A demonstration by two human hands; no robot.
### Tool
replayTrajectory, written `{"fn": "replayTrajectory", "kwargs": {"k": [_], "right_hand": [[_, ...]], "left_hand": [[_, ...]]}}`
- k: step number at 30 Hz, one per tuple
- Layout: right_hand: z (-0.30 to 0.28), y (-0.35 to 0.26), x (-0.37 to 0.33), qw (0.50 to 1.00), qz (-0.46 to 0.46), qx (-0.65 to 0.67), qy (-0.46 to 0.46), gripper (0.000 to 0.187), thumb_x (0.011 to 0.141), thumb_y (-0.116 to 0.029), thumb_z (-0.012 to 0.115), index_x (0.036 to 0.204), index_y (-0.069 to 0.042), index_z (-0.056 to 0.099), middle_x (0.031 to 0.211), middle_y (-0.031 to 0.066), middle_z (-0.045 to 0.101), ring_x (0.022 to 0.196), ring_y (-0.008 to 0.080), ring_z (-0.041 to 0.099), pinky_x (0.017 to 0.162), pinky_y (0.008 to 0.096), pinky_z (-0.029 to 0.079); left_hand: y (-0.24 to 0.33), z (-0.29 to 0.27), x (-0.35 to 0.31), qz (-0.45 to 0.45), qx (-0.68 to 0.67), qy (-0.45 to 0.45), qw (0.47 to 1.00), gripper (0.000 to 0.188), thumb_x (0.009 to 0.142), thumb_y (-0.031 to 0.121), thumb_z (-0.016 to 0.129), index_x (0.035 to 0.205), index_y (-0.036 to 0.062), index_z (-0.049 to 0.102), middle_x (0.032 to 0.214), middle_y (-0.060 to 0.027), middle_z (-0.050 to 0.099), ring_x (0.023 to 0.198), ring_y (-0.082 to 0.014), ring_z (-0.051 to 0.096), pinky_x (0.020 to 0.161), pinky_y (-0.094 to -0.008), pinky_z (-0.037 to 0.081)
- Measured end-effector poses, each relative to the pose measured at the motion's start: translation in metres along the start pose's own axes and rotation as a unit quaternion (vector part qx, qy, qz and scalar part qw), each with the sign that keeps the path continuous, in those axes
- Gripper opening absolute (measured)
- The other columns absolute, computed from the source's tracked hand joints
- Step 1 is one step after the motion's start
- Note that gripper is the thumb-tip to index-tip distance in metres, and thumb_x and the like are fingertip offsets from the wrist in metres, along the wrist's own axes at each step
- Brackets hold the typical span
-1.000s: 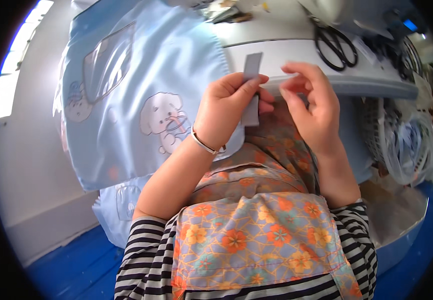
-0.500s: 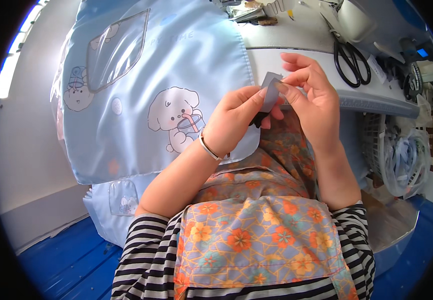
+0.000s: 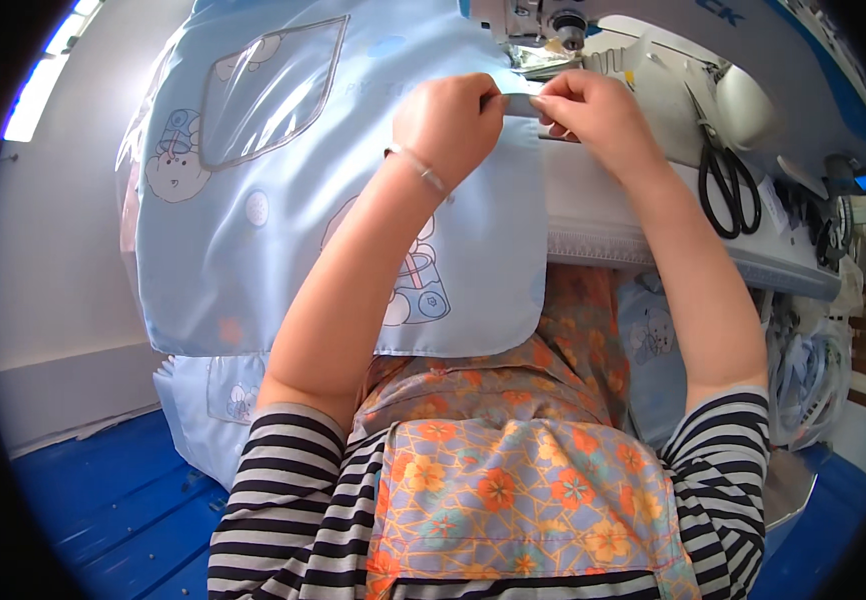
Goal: Sewing and trimming light blue fabric items using an industrial sewing machine.
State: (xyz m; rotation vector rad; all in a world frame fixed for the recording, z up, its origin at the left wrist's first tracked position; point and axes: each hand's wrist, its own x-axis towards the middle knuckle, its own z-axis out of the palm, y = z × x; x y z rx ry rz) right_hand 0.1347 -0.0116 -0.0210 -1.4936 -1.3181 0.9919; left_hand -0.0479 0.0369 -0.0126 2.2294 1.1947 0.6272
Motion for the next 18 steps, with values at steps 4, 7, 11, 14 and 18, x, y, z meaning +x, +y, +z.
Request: {"fn": "replayTrajectory", "kwargs": {"k": [4, 7, 11, 14, 18], "right_hand": [[0.014, 0.013, 0.040, 0.979, -0.025, -0.200, 0.022, 0.017, 0.085, -0.017, 0.068, 0.082, -0.001, 0.067, 0.067, 0.0053, 0.067, 0.060, 0.0116, 0.064, 0.060, 0.0265, 0.053], [0.021, 0.025, 0.045, 0.949, -0.115, -0.272, 0.107, 0.018, 0.076, -0.019, 0.062, 0.067, -0.004, 0.064, 0.065, 0.0134, 0.065, 0.058, 0.0323, 0.061, 0.059, 0.0406, 0.049], [0.018, 0.025, 0.041, 0.949, -0.132, -0.267, 0.103, 0.014, 0.083, -0.016, 0.066, 0.090, -0.003, 0.069, 0.072, 0.0125, 0.069, 0.064, 0.0238, 0.067, 0.063, 0.0340, 0.053], [0.010, 0.021, 0.029, 0.922, -0.198, -0.319, 0.096, 0.016, 0.085, -0.014, 0.064, 0.099, -0.007, 0.070, 0.081, 0.0121, 0.070, 0.071, 0.0272, 0.068, 0.065, 0.0352, 0.053], [0.003, 0.032, 0.023, 0.876, -0.312, -0.357, 0.087, 0.021, 0.087, -0.013, 0.061, 0.107, -0.012, 0.070, 0.089, 0.0105, 0.070, 0.078, 0.0286, 0.067, 0.067, 0.0365, 0.053]], "left_hand": [[-0.016, 0.017, 0.012, 0.191, 0.238, 0.182, 0.935, 0.013, 0.084, 0.013, 0.060, 0.088, 0.0061, 0.070, 0.102, -0.0074, 0.069, 0.096, -0.0267, 0.062, 0.087, -0.0388, 0.047], [-0.018, 0.029, 0.005, 0.288, 0.209, 0.171, 0.919, 0.018, 0.083, 0.018, 0.063, 0.093, 0.0054, 0.069, 0.104, -0.0063, 0.068, 0.105, -0.0243, 0.059, 0.096, -0.0376, 0.041], [-0.003, 0.031, -0.007, 0.217, 0.195, 0.098, 0.951, 0.043, 0.080, 0.033, 0.068, 0.109, 0.0021, 0.065, 0.110, -0.0063, 0.065, 0.107, -0.0239, 0.058, 0.094, -0.0366, 0.041], [0.004, 0.034, -0.009, 0.172, 0.203, 0.060, 0.962, 0.053, 0.077, 0.037, 0.069, 0.114, -0.0004, 0.062, 0.116, -0.0092, 0.062, 0.112, -0.0244, 0.056, 0.098, -0.0406, 0.040], [0.001, 0.039, -0.010, 0.164, 0.212, 0.077, 0.960, 0.051, 0.075, 0.029, 0.066, 0.114, -0.0026, 0.061, 0.121, -0.0127, 0.060, 0.119, -0.0260, 0.053, 0.104, -0.0499, 0.037]]}}
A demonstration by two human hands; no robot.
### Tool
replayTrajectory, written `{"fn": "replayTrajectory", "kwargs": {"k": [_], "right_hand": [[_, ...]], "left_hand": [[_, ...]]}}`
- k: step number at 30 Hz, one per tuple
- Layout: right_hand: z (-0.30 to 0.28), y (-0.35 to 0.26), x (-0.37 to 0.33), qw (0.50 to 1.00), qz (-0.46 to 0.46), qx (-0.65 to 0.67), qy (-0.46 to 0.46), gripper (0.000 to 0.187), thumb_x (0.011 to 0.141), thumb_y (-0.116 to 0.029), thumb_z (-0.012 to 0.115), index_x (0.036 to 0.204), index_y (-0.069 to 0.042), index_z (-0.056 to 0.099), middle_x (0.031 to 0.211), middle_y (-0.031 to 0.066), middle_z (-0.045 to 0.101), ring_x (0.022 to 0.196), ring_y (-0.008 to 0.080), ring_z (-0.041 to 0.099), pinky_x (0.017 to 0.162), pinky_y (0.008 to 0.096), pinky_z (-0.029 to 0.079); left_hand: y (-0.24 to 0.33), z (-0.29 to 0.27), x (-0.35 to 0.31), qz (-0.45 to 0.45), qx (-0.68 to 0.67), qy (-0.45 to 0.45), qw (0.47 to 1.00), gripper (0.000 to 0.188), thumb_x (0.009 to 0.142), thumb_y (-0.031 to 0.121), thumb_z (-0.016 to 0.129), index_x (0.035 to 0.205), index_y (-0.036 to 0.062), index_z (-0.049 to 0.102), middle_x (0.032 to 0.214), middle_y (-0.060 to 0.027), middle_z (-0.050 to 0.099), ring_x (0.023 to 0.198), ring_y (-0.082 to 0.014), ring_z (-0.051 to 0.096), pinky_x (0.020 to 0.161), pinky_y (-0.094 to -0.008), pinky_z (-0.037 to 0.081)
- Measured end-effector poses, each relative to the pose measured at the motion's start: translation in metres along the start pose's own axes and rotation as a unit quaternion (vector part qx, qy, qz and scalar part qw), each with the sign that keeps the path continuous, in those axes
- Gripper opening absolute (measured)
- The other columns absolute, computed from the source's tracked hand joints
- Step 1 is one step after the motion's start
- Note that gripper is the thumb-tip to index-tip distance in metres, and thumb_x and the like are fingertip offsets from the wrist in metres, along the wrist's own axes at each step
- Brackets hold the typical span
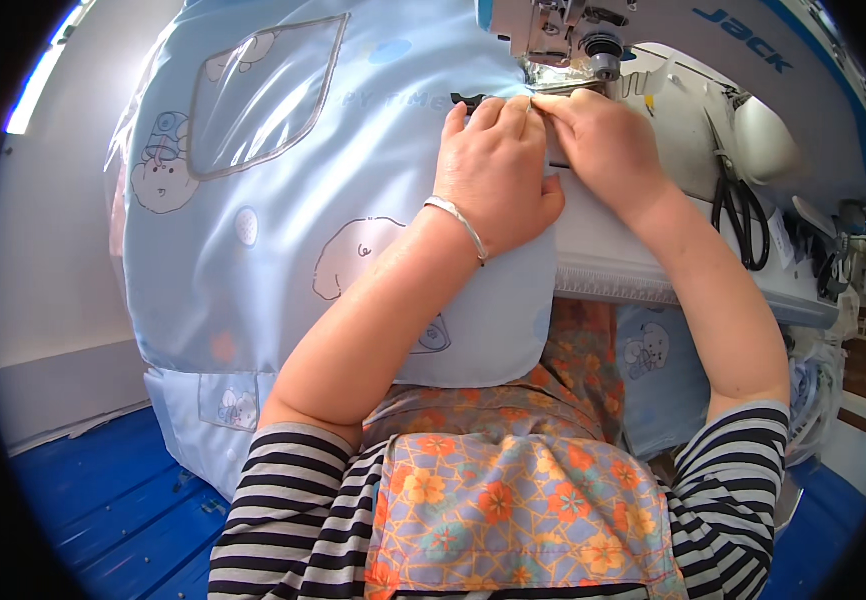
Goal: Sewing and trimming light blue fabric items using an industrial sewing machine.
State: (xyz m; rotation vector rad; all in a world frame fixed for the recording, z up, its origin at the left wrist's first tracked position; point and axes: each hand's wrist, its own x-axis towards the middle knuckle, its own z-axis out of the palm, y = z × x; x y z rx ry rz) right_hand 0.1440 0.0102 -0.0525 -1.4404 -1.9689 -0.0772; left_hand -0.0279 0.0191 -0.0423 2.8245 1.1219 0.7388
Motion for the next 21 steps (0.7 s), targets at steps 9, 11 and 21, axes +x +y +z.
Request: {"fn": "replayTrajectory", "kwargs": {"k": [9, 11, 21], "right_hand": [[-0.003, -0.008, 0.004, 0.988, -0.041, -0.104, -0.104, 0.031, 0.089, -0.012, 0.055, 0.116, -0.015, 0.068, 0.087, 0.0079, 0.064, 0.080, 0.0280, 0.065, 0.066, 0.0404, 0.053], [-0.002, -0.007, 0.003, 0.990, -0.049, -0.092, -0.092, 0.027, 0.089, -0.011, 0.057, 0.114, -0.013, 0.068, 0.085, 0.0081, 0.065, 0.074, 0.0236, 0.064, 0.063, 0.0360, 0.052], [-0.052, 0.005, 0.016, 0.953, 0.181, 0.243, 0.022, 0.014, 0.092, -0.011, 0.060, 0.099, 0.000, 0.066, 0.076, 0.0000, 0.063, 0.068, 0.0071, 0.055, 0.063, 0.0238, 0.045]], "left_hand": [[-0.026, -0.011, 0.003, 0.038, -0.012, -0.010, 0.999, 0.042, 0.073, 0.015, 0.060, 0.112, 0.0004, 0.063, 0.126, -0.0116, 0.060, 0.119, -0.0259, 0.054, 0.106, -0.0551, 0.037], [-0.034, -0.012, 0.006, 0.059, -0.007, -0.006, 0.998, 0.041, 0.073, 0.013, 0.060, 0.111, 0.0008, 0.064, 0.124, -0.0126, 0.061, 0.118, -0.0261, 0.055, 0.106, -0.0549, 0.037], [-0.030, -0.015, 0.016, 0.065, -0.014, -0.043, 0.997, 0.036, 0.072, 0.013, 0.060, 0.106, 0.0005, 0.065, 0.123, -0.0160, 0.061, 0.116, -0.0290, 0.056, 0.106, -0.0533, 0.037]]}}
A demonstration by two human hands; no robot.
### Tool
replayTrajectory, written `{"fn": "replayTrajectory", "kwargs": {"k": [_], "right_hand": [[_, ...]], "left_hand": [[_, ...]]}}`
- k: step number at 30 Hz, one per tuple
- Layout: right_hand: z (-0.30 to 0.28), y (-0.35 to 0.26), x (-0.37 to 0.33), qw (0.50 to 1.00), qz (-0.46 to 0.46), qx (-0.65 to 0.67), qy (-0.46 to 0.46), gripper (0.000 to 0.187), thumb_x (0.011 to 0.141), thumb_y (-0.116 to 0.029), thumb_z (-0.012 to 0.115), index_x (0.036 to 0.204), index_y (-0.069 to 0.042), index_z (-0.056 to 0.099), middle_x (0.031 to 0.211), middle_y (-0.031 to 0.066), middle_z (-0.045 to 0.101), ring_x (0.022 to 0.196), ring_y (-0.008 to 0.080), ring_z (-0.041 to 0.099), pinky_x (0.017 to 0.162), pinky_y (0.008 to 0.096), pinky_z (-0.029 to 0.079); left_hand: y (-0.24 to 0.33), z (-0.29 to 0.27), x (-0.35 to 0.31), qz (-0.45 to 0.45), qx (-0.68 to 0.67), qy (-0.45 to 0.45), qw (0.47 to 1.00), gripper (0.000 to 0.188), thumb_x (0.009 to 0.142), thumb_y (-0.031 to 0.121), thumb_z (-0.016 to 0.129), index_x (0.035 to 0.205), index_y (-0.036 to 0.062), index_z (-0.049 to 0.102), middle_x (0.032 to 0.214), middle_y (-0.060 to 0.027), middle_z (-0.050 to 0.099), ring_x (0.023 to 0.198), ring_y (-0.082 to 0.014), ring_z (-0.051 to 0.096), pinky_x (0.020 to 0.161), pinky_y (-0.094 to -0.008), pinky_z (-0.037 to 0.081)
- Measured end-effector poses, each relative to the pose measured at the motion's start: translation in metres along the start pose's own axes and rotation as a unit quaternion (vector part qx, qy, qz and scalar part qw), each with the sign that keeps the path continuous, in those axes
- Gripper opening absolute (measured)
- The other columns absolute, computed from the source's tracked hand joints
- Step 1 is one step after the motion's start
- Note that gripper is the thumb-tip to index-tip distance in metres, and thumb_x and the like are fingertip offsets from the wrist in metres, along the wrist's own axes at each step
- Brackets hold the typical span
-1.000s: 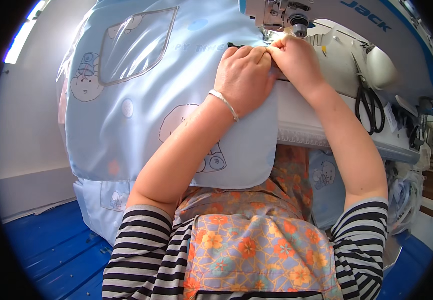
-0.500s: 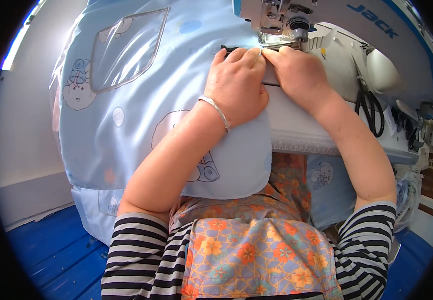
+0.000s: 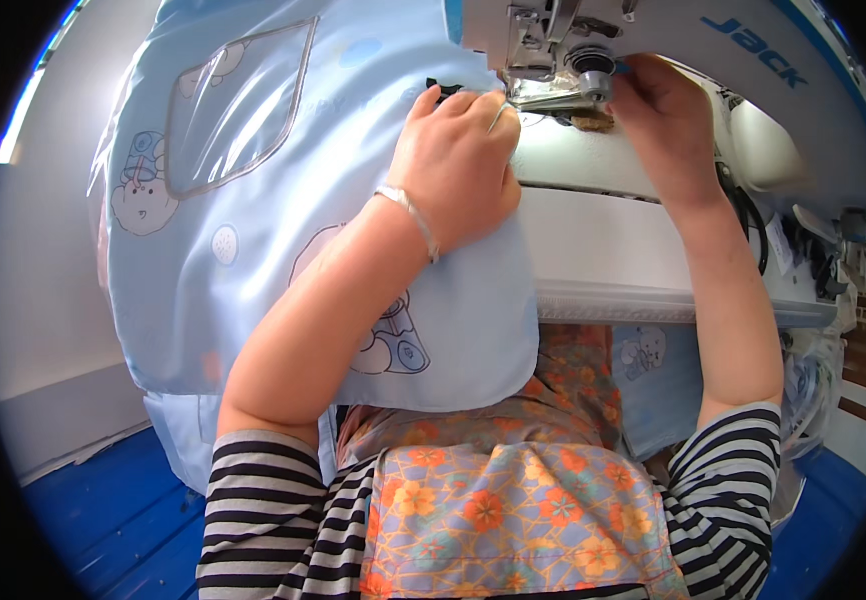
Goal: Sewing and trimming light blue fabric items using an industrial sewing machine.
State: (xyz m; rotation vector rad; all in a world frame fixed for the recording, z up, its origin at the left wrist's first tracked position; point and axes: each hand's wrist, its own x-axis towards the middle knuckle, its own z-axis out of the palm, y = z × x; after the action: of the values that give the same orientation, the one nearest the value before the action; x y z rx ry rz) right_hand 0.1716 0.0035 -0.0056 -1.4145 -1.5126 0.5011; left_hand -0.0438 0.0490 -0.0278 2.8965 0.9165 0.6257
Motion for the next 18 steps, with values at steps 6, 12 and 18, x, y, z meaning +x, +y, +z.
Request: {"fn": "replayTrajectory", "kwargs": {"k": [6, 12, 18], "right_hand": [[-0.034, -0.019, -0.034, 0.993, 0.018, -0.109, -0.039, 0.014, 0.088, -0.013, 0.068, 0.093, 0.000, 0.068, 0.074, 0.0075, 0.064, 0.067, 0.0103, 0.055, 0.063, 0.0278, 0.045], [-0.157, 0.000, -0.121, 0.886, 0.262, -0.350, 0.152, 0.020, 0.089, -0.018, 0.064, 0.098, -0.002, 0.072, 0.078, 0.0110, 0.067, 0.073, 0.0194, 0.065, 0.069, 0.0317, 0.050], [-0.190, 0.047, -0.143, 0.840, 0.165, -0.516, 0.037, 0.016, 0.083, -0.017, 0.063, 0.090, -0.007, 0.071, 0.091, 0.0123, 0.065, 0.085, 0.0350, 0.063, 0.075, 0.0417, 0.050]], "left_hand": [[0.001, 0.005, -0.002, -0.010, 0.033, -0.019, 0.999, 0.049, 0.073, 0.016, 0.061, 0.119, -0.0011, 0.061, 0.130, -0.0183, 0.058, 0.123, -0.0316, 0.053, 0.110, -0.0539, 0.034], [0.002, 0.000, -0.005, -0.011, 0.035, -0.012, 0.999, 0.048, 0.075, 0.015, 0.060, 0.120, 0.0011, 0.061, 0.133, -0.0171, 0.057, 0.124, -0.0329, 0.053, 0.111, -0.0519, 0.033], [0.011, 0.005, -0.005, -0.035, 0.058, -0.030, 0.997, 0.049, 0.081, 0.018, 0.061, 0.128, 0.0012, 0.057, 0.137, -0.0201, 0.055, 0.128, -0.0346, 0.050, 0.114, -0.0477, 0.028]]}}
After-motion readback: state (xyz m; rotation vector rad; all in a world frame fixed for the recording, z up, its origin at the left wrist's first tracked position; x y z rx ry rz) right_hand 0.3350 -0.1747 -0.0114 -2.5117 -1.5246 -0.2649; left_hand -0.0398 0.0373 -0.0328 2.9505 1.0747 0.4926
